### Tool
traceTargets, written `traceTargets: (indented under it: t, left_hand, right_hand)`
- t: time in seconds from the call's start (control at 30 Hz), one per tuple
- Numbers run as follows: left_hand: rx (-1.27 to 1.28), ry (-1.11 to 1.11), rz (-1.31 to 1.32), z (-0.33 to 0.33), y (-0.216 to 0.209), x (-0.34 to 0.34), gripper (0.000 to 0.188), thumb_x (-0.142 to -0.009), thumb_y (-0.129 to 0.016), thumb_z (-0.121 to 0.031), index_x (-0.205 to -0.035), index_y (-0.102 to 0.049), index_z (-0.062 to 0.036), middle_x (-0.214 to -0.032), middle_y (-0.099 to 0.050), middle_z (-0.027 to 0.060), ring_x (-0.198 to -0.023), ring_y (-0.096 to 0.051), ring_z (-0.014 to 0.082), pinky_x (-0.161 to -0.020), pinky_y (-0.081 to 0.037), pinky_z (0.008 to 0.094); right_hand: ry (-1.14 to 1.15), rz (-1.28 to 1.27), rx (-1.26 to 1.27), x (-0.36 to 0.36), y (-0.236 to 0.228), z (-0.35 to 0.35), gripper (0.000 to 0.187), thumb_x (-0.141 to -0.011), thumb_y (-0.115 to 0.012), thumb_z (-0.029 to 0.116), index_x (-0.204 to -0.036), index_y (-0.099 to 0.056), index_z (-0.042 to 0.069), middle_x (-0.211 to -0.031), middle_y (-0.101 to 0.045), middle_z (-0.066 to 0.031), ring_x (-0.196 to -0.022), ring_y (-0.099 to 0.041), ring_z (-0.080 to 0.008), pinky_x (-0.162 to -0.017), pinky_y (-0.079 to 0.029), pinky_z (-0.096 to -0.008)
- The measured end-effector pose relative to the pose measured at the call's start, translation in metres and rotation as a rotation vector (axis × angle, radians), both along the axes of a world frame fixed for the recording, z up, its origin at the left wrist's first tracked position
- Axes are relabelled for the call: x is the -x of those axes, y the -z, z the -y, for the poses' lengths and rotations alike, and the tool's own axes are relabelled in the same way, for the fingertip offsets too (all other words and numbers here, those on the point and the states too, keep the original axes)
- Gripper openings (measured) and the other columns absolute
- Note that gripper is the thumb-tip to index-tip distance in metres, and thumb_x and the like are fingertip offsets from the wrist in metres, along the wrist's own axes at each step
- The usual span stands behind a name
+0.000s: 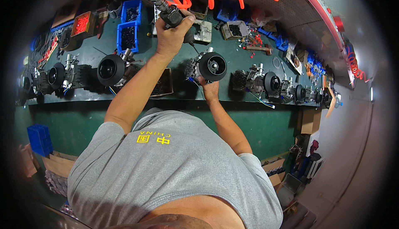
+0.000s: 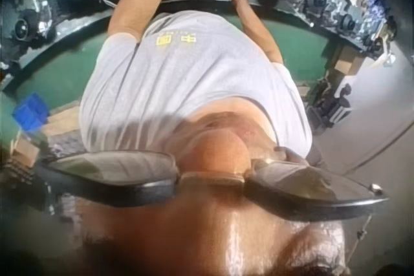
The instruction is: The person assembles small electric motors on a workbench. They use a pneumatic impact wrench to tighten screws on motor housings, then insert a metal shaft into each unit. The person handles multiple motors one at a time, placing each completed unit on the bench.
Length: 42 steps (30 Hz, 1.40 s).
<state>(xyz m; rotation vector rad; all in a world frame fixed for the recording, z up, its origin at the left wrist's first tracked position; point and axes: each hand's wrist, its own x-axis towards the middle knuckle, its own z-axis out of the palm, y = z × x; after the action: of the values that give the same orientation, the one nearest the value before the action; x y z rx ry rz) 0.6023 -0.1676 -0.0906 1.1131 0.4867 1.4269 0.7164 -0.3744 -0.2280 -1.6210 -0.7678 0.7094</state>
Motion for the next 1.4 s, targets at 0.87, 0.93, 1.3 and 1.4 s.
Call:
traceTargets:
  t: [0.87, 0.93, 1.3, 1.4]
  left_hand:
    - [-0.371, 0.572, -0.315, 0.009, -0.031, -0.062, 0.013, -0.084, -0.075, -0.008, -0.092, -0.066, -0.0031, -0.083, -0.068, 0.0000, -0.080, -0.063, 0.0075, -0.075, -0.052, 0.0268]
    - [-0.361, 0.592, -0.270, 0.010, -0.033, -0.061, 0.012, -0.084, -0.074, -0.007, -0.092, -0.066, -0.0031, -0.083, -0.067, -0.0002, -0.080, -0.062, 0.0071, -0.074, -0.052, 0.0267]
    - [-0.240, 0.636, -0.286, 0.018, -0.048, -0.055, 0.010, -0.086, -0.070, -0.003, -0.093, -0.063, -0.0003, -0.083, -0.068, 0.0011, -0.081, -0.064, 0.0085, -0.073, -0.052, 0.0258]
    - [-0.145, 0.656, -0.229, 0.024, -0.034, -0.062, 0.010, -0.087, -0.072, -0.001, -0.092, -0.064, -0.0004, -0.083, -0.068, 0.0013, -0.077, -0.064, 0.0081, -0.070, -0.052, 0.0258]
  right_hand:
    - [-0.025, 0.058, -0.009, -0.014, 0.033, -0.001, 0.065, -0.081, -0.085, 0.016, -0.136, -0.053, 0.000, -0.132, -0.062, -0.0097, -0.121, -0.055, -0.0227, -0.109, -0.040, -0.0369]
    - [-0.038, 0.040, -0.004, -0.013, 0.027, -0.001, 0.067, -0.081, -0.085, 0.017, -0.137, -0.052, 0.000, -0.132, -0.062, -0.0097, -0.121, -0.055, -0.0227, -0.109, -0.040, -0.0371]
    - [-0.002, 0.003, -0.033, -0.033, 0.071, 0.003, 0.091, -0.075, -0.092, 0.029, -0.144, -0.039, 0.002, -0.137, -0.055, -0.0137, -0.127, -0.052, -0.0243, -0.111, -0.040, -0.0377]
    - [0.053, 0.184, 0.011, -0.030, 0.057, 0.007, 0.100, -0.073, -0.093, 0.036, -0.146, -0.036, 0.000, -0.138, -0.054, -0.0185, -0.130, -0.053, -0.0288, -0.112, -0.041, -0.0401]
